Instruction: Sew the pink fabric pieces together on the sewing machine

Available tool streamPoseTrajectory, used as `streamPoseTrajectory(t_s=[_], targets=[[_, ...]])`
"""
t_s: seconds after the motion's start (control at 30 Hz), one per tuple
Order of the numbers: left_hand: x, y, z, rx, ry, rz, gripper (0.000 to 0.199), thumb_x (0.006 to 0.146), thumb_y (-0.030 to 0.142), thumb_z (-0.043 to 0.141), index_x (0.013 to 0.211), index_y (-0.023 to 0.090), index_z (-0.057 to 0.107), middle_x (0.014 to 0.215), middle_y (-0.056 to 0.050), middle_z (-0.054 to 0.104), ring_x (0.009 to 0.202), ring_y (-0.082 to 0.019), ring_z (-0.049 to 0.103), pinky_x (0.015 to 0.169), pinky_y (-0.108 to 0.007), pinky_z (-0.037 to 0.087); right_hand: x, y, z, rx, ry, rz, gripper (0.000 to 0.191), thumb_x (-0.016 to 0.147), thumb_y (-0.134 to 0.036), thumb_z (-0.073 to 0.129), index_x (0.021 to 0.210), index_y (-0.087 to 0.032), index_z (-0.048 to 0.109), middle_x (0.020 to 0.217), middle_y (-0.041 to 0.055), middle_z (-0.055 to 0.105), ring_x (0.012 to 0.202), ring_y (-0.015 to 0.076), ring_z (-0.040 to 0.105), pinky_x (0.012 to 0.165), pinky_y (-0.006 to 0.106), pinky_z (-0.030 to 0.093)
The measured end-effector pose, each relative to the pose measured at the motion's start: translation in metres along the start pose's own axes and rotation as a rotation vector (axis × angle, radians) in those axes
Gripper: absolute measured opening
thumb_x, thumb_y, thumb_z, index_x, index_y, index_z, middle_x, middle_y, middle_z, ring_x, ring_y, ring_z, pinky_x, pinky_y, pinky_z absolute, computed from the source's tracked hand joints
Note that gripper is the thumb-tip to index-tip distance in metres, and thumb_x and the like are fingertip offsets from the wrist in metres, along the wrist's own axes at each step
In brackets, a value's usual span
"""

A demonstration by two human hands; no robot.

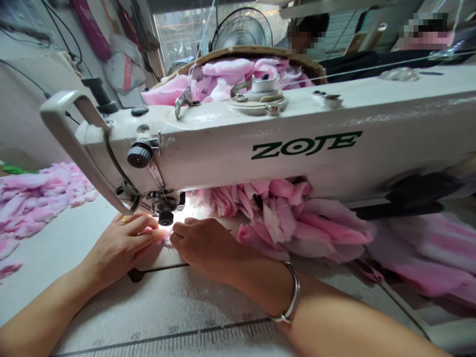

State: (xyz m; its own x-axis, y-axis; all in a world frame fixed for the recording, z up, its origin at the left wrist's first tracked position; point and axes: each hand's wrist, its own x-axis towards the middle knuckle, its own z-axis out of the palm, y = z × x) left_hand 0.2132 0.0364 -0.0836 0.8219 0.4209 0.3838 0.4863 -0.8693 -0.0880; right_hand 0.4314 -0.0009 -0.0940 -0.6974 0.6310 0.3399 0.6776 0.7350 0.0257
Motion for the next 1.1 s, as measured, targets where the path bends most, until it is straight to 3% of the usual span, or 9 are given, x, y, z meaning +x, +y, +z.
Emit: streamPoseTrajectory(t_s=[0.1, 0.43, 0.63, 0.83, 0.97, 1.1], targets=[[0.001, 0.002, -0.001, -0.050, -0.038, 0.007, 0.016, 0.094, 0.018, 0.047, 0.101, 0.022, 0.061, 0.096, -0.001, 0.063, 0.097, -0.019, 0.052, 0.090, -0.039, 0.039, -0.001, 0.000, 0.000, -0.004, 0.016, -0.013, 0.010, 0.088, -0.013, 0.054, 0.080, -0.017, 0.058, 0.072, -0.0001, 0.056, 0.064, 0.0144, 0.045, 0.048, 0.032, 0.020], [-0.005, 0.013, 0.002, -0.127, -0.162, -0.123, 0.018, 0.095, 0.019, 0.041, 0.100, 0.018, 0.059, 0.092, -0.004, 0.060, 0.085, -0.019, 0.051, 0.077, -0.036, 0.044, -0.001, -0.002, -0.002, -0.015, -0.064, -0.001, 0.012, 0.091, -0.011, 0.049, 0.085, -0.017, 0.058, 0.079, 0.0022, 0.059, 0.069, 0.0157, 0.048, 0.049, 0.031, 0.023], [0.000, 0.011, 0.012, -0.080, -0.081, -0.121, 0.023, 0.097, 0.023, 0.038, 0.099, 0.019, 0.060, 0.080, -0.003, 0.054, 0.078, -0.019, 0.048, 0.069, -0.033, 0.043, 0.000, 0.003, -0.002, -0.066, -0.041, 0.045, 0.010, 0.085, -0.008, 0.055, 0.081, -0.018, 0.057, 0.071, 0.0024, 0.057, 0.070, 0.0173, 0.050, 0.048, 0.031, 0.019], [-0.002, 0.005, 0.016, -0.071, 0.024, -0.174, 0.011, 0.094, 0.021, 0.044, 0.088, 0.016, 0.053, 0.077, -0.001, 0.051, 0.069, -0.015, 0.046, 0.061, -0.028, 0.040, 0.001, 0.003, -0.004, -0.074, -0.048, 0.043, 0.011, 0.082, -0.006, 0.058, 0.080, -0.017, 0.058, 0.071, 0.0020, 0.059, 0.070, 0.0182, 0.051, 0.046, 0.031, 0.019], [-0.003, 0.005, 0.011, -0.124, 0.025, -0.173, 0.010, 0.093, 0.022, 0.048, 0.094, 0.018, 0.057, 0.085, -0.002, 0.052, 0.074, -0.014, 0.049, 0.064, -0.027, 0.042, 0.000, 0.002, -0.006, -0.062, -0.087, 0.036, 0.008, 0.083, -0.008, 0.057, 0.080, -0.016, 0.059, 0.076, 0.0032, 0.060, 0.071, 0.0190, 0.051, 0.045, 0.031, 0.022], [0.001, 0.006, 0.007, -0.058, 0.046, -0.091, 0.011, 0.092, 0.019, 0.050, 0.094, 0.018, 0.060, 0.080, -0.001, 0.054, 0.077, -0.016, 0.049, 0.072, -0.032, 0.042, 0.001, 0.002, -0.008, -0.054, -0.101, 0.034, 0.009, 0.085, -0.009, 0.055, 0.082, -0.016, 0.059, 0.078, 0.0042, 0.061, 0.073, 0.0187, 0.051, 0.046, 0.031, 0.024]])
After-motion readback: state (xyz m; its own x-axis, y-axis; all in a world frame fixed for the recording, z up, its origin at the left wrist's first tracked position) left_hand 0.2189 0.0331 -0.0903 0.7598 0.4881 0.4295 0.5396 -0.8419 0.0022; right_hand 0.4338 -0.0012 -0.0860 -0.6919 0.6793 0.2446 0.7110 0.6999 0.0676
